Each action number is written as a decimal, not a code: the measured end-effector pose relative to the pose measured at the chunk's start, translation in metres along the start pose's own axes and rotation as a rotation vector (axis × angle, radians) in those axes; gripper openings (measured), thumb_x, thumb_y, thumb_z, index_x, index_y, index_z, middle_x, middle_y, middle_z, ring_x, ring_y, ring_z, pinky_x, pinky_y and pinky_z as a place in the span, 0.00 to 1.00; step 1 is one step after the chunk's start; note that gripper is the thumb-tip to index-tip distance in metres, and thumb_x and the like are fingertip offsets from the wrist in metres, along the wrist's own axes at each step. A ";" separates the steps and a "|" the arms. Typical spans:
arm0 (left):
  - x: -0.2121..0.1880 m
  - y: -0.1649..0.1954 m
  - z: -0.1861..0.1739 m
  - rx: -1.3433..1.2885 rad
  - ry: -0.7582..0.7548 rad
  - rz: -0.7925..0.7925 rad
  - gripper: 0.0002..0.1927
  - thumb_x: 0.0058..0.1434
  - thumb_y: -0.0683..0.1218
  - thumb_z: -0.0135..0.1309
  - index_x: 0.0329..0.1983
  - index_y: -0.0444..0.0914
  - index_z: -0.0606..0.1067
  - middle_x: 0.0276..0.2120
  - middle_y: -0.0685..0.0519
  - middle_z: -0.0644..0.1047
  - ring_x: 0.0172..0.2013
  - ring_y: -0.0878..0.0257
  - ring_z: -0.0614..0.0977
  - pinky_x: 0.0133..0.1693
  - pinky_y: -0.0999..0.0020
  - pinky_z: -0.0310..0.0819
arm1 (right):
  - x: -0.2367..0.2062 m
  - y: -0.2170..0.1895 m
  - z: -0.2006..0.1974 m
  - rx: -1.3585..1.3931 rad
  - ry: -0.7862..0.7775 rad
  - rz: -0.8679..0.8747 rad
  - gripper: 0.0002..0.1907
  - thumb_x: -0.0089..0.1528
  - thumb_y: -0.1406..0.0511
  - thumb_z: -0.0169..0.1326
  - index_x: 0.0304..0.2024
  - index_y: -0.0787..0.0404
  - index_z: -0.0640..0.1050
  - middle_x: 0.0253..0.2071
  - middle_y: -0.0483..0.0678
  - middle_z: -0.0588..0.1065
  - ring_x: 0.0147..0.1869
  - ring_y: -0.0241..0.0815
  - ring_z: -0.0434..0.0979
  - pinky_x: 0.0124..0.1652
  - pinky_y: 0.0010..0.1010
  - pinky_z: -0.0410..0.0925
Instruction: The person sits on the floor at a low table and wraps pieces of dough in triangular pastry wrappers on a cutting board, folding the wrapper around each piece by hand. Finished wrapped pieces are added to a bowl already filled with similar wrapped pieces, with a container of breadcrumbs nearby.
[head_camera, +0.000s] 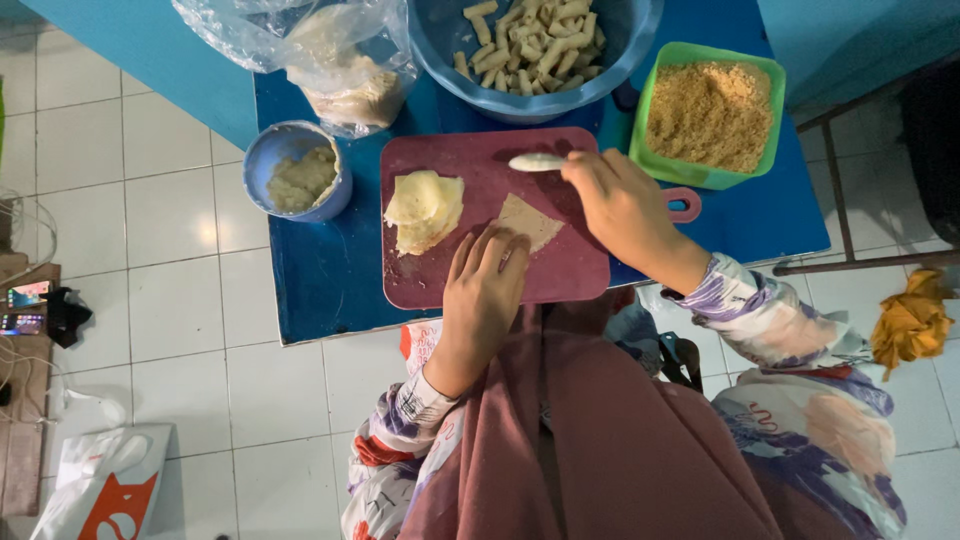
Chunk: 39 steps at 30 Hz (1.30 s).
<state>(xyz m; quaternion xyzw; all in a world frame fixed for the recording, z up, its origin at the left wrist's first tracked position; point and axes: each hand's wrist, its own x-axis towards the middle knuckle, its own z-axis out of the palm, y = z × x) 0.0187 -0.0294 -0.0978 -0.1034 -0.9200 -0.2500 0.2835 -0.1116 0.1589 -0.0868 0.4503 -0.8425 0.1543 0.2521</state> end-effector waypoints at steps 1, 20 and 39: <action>0.000 0.000 0.000 0.000 0.000 -0.002 0.10 0.65 0.39 0.55 0.48 0.35 0.77 0.48 0.47 0.76 0.56 0.50 0.78 0.61 0.53 0.71 | 0.000 0.002 0.001 -0.035 -0.003 0.031 0.11 0.66 0.73 0.55 0.51 0.66 0.74 0.45 0.52 0.77 0.42 0.49 0.73 0.42 0.37 0.69; -0.003 -0.007 -0.003 -0.024 -0.035 -0.012 0.13 0.64 0.41 0.56 0.52 0.36 0.75 0.52 0.49 0.75 0.58 0.52 0.76 0.64 0.53 0.68 | -0.014 0.083 -0.055 -0.171 -0.062 0.210 0.01 0.71 0.67 0.59 0.45 0.57 0.80 0.51 0.45 0.78 0.56 0.49 0.69 0.58 0.40 0.63; -0.012 -0.014 -0.001 0.225 0.018 -0.288 0.13 0.66 0.48 0.56 0.50 0.37 0.73 0.48 0.46 0.74 0.46 0.48 0.77 0.44 0.55 0.72 | -0.002 0.107 -0.049 -0.033 -0.147 0.140 0.07 0.70 0.67 0.61 0.36 0.60 0.82 0.37 0.48 0.80 0.42 0.48 0.72 0.55 0.36 0.62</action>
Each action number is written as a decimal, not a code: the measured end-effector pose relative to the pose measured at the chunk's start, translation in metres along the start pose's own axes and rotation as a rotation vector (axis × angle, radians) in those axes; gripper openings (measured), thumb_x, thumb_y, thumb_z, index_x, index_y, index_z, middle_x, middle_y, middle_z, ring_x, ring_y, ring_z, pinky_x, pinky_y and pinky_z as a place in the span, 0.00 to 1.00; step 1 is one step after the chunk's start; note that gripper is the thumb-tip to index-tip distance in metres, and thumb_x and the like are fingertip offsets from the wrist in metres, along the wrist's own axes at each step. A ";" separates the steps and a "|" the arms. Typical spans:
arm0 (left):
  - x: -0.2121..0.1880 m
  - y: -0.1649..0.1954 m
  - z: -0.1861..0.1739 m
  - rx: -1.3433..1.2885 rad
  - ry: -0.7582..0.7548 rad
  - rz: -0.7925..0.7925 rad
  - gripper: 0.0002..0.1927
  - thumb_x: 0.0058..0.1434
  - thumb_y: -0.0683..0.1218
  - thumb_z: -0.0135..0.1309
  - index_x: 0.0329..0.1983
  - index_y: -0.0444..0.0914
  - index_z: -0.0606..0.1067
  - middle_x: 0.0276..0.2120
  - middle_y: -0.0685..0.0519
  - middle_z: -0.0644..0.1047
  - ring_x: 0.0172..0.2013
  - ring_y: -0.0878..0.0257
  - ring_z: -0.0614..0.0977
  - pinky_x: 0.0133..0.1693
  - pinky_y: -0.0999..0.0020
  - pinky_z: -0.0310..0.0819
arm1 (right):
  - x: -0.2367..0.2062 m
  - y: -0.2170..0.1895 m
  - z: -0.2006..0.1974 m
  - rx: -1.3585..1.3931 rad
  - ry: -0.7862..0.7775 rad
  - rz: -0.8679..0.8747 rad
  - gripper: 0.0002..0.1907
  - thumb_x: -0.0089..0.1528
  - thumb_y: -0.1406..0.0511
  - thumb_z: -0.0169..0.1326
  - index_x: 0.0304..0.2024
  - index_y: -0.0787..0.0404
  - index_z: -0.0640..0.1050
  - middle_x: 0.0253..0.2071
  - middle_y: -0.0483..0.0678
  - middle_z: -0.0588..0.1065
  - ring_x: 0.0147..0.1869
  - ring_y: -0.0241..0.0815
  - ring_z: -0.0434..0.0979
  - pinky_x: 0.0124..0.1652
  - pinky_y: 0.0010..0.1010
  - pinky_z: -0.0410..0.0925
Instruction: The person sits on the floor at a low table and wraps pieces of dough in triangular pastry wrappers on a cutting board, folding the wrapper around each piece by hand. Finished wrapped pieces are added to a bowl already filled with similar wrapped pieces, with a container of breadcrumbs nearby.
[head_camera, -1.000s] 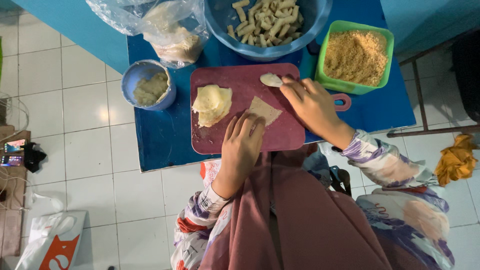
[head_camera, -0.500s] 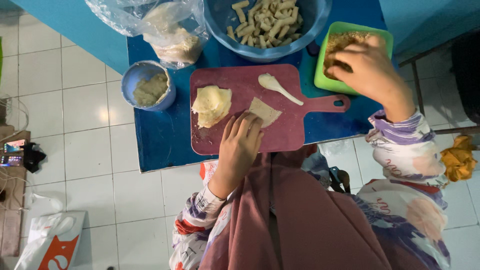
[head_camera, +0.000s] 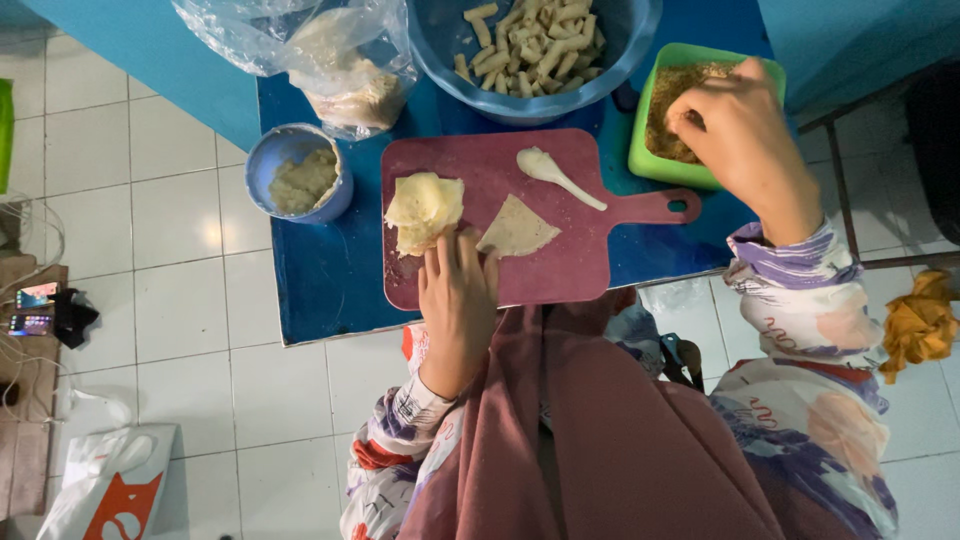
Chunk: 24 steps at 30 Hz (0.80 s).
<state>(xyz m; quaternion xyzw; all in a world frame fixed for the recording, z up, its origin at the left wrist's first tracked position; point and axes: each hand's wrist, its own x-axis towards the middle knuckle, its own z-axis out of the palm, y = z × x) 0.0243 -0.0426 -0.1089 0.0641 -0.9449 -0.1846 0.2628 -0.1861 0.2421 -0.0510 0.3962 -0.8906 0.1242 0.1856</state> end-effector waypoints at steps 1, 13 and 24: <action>0.000 0.000 0.000 -0.008 0.016 -0.013 0.14 0.66 0.49 0.56 0.51 0.37 0.73 0.48 0.46 0.75 0.45 0.48 0.77 0.42 0.56 0.71 | 0.002 -0.004 -0.006 0.005 0.017 -0.001 0.07 0.70 0.67 0.61 0.36 0.60 0.82 0.38 0.47 0.81 0.42 0.47 0.72 0.55 0.36 0.62; 0.000 0.013 0.006 -0.037 -0.031 -0.048 0.09 0.64 0.48 0.57 0.40 0.39 0.73 0.38 0.48 0.74 0.42 0.49 0.78 0.42 0.53 0.72 | 0.013 -0.136 0.037 0.317 -0.034 -0.227 0.03 0.61 0.67 0.62 0.34 0.57 0.79 0.35 0.43 0.76 0.46 0.48 0.69 0.49 0.38 0.65; 0.001 0.016 0.006 -0.032 -0.022 -0.050 0.09 0.63 0.47 0.59 0.37 0.40 0.72 0.35 0.49 0.73 0.39 0.51 0.78 0.39 0.56 0.72 | -0.006 -0.142 0.045 0.422 -0.008 -0.153 0.11 0.57 0.68 0.65 0.42 0.61 0.80 0.46 0.46 0.77 0.50 0.50 0.69 0.51 0.37 0.67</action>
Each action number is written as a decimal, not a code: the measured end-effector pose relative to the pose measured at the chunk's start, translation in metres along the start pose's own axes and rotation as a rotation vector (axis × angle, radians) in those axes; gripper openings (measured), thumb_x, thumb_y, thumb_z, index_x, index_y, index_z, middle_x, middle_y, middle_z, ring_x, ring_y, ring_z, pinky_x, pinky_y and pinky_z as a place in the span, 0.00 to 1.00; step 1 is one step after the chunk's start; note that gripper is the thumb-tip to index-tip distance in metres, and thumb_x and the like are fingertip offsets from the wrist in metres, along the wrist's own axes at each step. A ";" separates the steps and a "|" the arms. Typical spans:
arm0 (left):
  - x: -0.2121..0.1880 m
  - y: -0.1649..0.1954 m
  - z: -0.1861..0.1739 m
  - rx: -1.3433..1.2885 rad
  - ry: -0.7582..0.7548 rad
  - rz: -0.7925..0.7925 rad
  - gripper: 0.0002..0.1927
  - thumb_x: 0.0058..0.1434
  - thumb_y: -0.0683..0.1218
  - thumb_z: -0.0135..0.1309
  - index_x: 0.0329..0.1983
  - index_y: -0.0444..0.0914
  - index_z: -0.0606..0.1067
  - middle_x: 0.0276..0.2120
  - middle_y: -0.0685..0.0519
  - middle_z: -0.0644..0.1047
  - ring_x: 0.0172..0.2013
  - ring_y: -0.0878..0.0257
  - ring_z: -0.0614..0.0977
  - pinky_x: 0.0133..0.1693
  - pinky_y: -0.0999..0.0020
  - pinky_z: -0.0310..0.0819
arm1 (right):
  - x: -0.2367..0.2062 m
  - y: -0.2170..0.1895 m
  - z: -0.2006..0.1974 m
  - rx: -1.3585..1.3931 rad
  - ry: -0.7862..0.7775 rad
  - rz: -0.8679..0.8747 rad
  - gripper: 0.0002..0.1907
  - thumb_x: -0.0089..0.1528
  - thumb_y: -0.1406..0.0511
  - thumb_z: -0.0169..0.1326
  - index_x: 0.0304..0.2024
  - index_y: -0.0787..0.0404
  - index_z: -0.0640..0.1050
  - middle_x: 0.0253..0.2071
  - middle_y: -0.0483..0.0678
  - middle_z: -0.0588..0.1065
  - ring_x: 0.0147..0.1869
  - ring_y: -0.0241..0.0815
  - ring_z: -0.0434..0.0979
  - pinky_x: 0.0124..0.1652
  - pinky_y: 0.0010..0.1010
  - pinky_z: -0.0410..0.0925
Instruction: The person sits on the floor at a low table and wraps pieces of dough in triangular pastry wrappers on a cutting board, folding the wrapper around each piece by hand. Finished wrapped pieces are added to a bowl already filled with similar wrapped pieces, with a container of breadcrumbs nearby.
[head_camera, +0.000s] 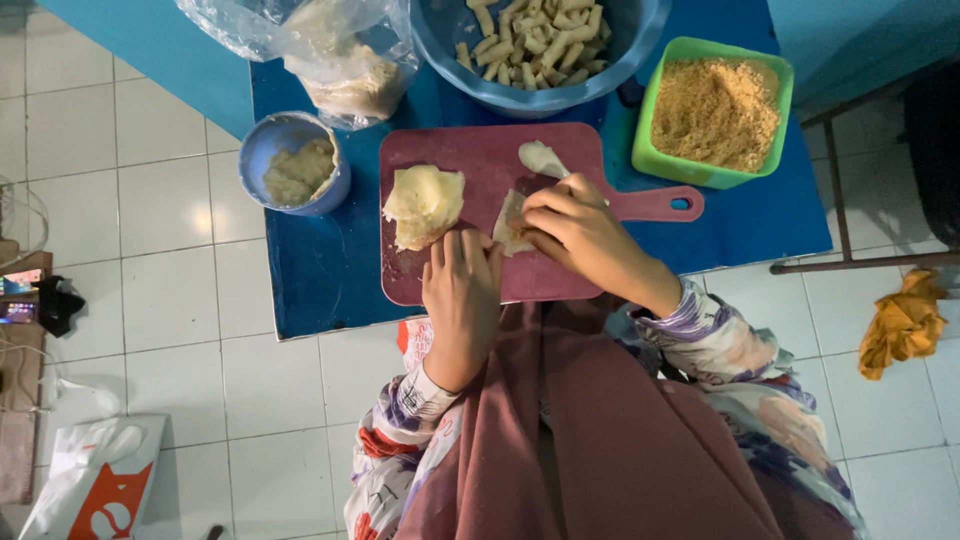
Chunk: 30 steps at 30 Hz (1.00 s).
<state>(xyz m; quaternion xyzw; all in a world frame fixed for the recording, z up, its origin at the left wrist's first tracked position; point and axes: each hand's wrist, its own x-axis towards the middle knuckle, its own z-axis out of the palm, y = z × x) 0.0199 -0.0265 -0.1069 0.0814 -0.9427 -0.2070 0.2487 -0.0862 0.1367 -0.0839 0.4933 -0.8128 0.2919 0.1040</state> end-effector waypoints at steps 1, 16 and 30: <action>0.000 0.000 0.000 -0.006 -0.001 0.004 0.08 0.62 0.47 0.59 0.37 0.40 0.72 0.35 0.50 0.73 0.39 0.51 0.78 0.39 0.56 0.72 | -0.001 0.001 0.001 0.016 0.001 0.009 0.11 0.58 0.67 0.65 0.42 0.60 0.81 0.46 0.45 0.77 0.49 0.50 0.69 0.50 0.37 0.67; 0.009 0.007 0.003 -0.130 -0.037 0.010 0.20 0.58 0.50 0.60 0.47 0.35 0.70 0.38 0.45 0.76 0.42 0.47 0.78 0.41 0.53 0.72 | -0.006 0.011 0.008 -0.062 0.013 0.016 0.09 0.60 0.63 0.65 0.42 0.55 0.83 0.45 0.39 0.78 0.52 0.45 0.70 0.52 0.40 0.62; 0.005 0.003 0.008 -0.189 -0.087 -0.021 0.18 0.60 0.48 0.60 0.50 0.37 0.70 0.39 0.49 0.77 0.44 0.49 0.79 0.44 0.54 0.72 | -0.003 0.015 -0.001 -0.036 -0.085 -0.045 0.11 0.59 0.61 0.65 0.44 0.53 0.84 0.45 0.37 0.78 0.55 0.43 0.69 0.54 0.40 0.61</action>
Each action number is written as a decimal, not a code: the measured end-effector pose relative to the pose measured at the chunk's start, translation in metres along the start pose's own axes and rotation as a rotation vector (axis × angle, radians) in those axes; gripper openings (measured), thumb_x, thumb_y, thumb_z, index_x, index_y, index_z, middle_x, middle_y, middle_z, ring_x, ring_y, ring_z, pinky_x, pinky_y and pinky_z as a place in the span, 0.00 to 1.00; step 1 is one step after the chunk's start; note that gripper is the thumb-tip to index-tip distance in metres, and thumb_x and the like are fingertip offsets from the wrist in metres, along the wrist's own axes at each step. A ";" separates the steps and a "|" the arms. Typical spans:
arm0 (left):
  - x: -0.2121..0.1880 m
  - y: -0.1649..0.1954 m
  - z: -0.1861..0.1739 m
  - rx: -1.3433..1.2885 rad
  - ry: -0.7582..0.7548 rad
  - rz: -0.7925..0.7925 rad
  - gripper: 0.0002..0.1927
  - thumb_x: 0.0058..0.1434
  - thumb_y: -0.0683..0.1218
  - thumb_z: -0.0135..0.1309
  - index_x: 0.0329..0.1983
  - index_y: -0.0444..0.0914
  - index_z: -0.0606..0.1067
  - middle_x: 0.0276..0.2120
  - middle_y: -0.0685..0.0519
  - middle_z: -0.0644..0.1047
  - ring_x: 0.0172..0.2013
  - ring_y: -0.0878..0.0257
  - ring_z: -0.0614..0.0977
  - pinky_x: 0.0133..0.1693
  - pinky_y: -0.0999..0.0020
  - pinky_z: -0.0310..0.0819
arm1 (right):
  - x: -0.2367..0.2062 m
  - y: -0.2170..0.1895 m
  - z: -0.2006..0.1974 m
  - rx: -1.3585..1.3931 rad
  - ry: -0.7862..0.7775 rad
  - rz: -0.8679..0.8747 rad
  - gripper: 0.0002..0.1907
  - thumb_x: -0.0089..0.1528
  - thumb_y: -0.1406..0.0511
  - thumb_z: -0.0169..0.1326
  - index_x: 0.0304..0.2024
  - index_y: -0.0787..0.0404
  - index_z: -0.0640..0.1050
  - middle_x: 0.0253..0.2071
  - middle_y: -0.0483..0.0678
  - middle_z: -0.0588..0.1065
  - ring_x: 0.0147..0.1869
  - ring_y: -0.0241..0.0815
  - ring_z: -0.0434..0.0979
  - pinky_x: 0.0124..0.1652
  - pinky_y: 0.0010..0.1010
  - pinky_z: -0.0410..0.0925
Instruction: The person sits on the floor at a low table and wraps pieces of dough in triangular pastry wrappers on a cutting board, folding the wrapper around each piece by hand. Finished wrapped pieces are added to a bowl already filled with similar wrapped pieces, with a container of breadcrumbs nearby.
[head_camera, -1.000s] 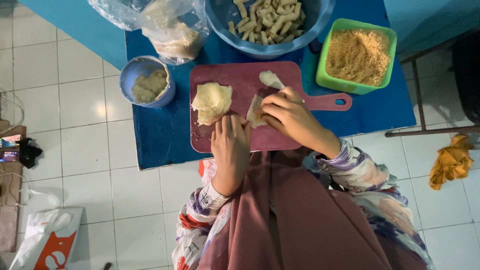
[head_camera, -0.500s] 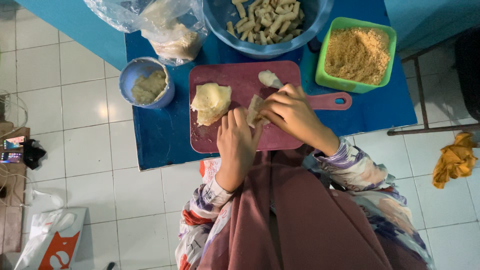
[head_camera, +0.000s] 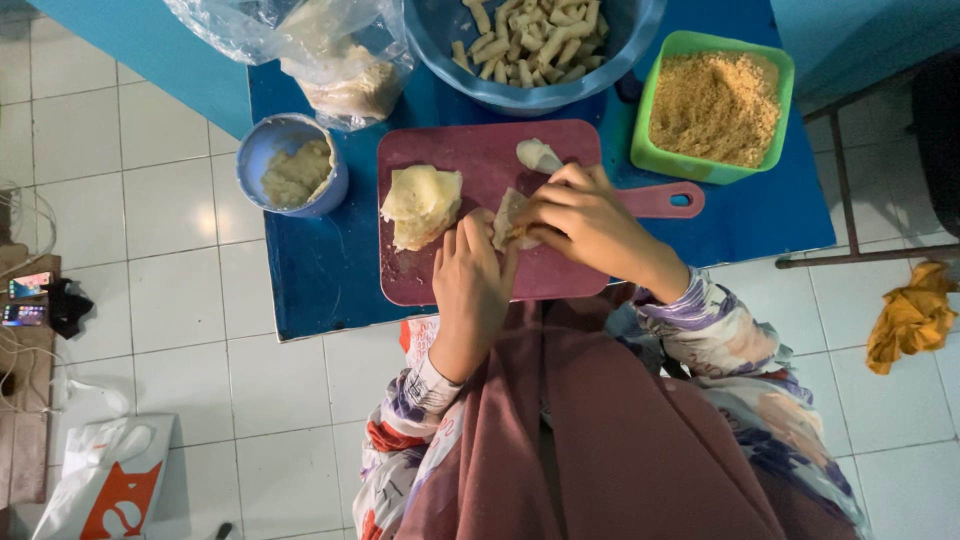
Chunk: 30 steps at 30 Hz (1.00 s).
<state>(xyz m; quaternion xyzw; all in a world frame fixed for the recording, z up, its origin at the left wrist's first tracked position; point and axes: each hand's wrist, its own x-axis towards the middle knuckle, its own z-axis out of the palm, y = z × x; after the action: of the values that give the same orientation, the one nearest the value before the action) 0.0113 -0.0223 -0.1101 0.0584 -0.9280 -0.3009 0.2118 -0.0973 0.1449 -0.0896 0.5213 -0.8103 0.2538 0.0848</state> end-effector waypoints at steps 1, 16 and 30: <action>0.000 0.000 0.000 0.002 -0.004 -0.005 0.18 0.60 0.48 0.60 0.50 0.37 0.70 0.39 0.49 0.77 0.44 0.49 0.79 0.44 0.54 0.72 | 0.001 0.000 0.000 -0.011 0.011 -0.006 0.11 0.59 0.61 0.65 0.44 0.52 0.84 0.45 0.36 0.78 0.55 0.42 0.69 0.54 0.40 0.60; 0.002 0.005 0.004 -0.168 0.058 0.049 0.11 0.67 0.42 0.56 0.47 0.35 0.68 0.39 0.46 0.79 0.40 0.48 0.82 0.37 0.57 0.77 | 0.003 -0.006 -0.007 -0.127 0.089 0.021 0.10 0.58 0.64 0.66 0.36 0.60 0.78 0.45 0.43 0.74 0.52 0.48 0.70 0.50 0.43 0.62; 0.002 0.009 -0.002 -0.086 0.048 0.164 0.08 0.66 0.40 0.55 0.48 0.39 0.76 0.40 0.50 0.76 0.39 0.51 0.80 0.39 0.58 0.76 | -0.009 -0.011 0.000 -0.131 0.063 0.231 0.11 0.60 0.65 0.64 0.39 0.62 0.76 0.40 0.50 0.72 0.47 0.54 0.72 0.46 0.43 0.66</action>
<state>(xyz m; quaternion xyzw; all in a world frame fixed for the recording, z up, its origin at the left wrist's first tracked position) 0.0104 -0.0167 -0.1024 -0.0197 -0.9107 -0.3205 0.2599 -0.0837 0.1485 -0.0893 0.4095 -0.8769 0.2245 0.1143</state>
